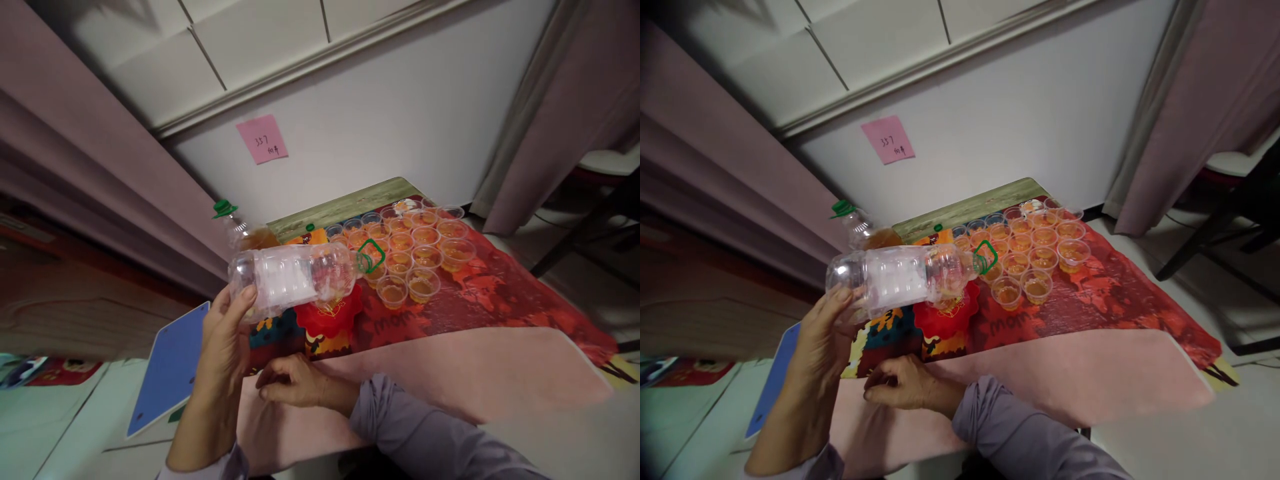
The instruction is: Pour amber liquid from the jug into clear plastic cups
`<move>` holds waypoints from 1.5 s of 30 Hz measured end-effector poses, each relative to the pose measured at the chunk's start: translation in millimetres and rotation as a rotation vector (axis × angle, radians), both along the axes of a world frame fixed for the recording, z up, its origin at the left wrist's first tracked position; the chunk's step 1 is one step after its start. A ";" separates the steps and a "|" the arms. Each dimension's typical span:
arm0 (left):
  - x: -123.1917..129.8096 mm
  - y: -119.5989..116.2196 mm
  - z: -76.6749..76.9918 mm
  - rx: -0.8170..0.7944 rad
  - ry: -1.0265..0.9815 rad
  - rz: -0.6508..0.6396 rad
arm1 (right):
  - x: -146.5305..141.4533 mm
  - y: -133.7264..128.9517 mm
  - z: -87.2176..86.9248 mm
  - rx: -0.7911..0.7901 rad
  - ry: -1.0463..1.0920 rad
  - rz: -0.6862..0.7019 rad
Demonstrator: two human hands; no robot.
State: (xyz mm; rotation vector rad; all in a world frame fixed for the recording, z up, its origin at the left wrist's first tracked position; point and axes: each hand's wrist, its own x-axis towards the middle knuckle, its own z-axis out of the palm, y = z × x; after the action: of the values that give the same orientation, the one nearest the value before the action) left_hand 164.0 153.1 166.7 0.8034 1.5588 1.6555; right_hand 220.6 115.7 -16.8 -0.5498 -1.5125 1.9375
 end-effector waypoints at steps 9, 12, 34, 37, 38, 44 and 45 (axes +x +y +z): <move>-15.9 -8.4 -20.7 -0.043 -0.153 -0.022 | -1.0 0.0 -8.0 0.006 0.017 0.001; -24.2 -16.2 -22.7 -0.007 -0.188 0.008 | -3.4 0.4 -11.7 0.041 0.029 -0.014; -0.8 -33.4 -10.8 -0.059 0.016 -0.042 | 3.0 6.0 -5.1 0.161 -0.035 -0.015; 8.1 -29.3 -4.1 -0.034 0.075 -0.061 | 4.6 6.4 -2.7 0.155 -0.041 -0.021; 10.3 -27.9 -1.7 -0.035 0.090 -0.065 | 5.1 6.4 -2.0 0.148 -0.044 -0.021; 17.3 -21.1 9.5 -0.037 0.157 -0.101 | 4.4 5.5 -0.4 0.125 -0.039 -0.027; 18.1 -20.6 10.5 -0.038 0.169 -0.108 | 3.8 5.1 -0.9 0.123 -0.041 -0.030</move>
State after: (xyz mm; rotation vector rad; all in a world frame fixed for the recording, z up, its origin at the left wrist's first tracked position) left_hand 182.1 132.5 177.2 1.0114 1.6252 1.5089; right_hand 224.4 120.8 -17.6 -0.5576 -1.6273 1.8071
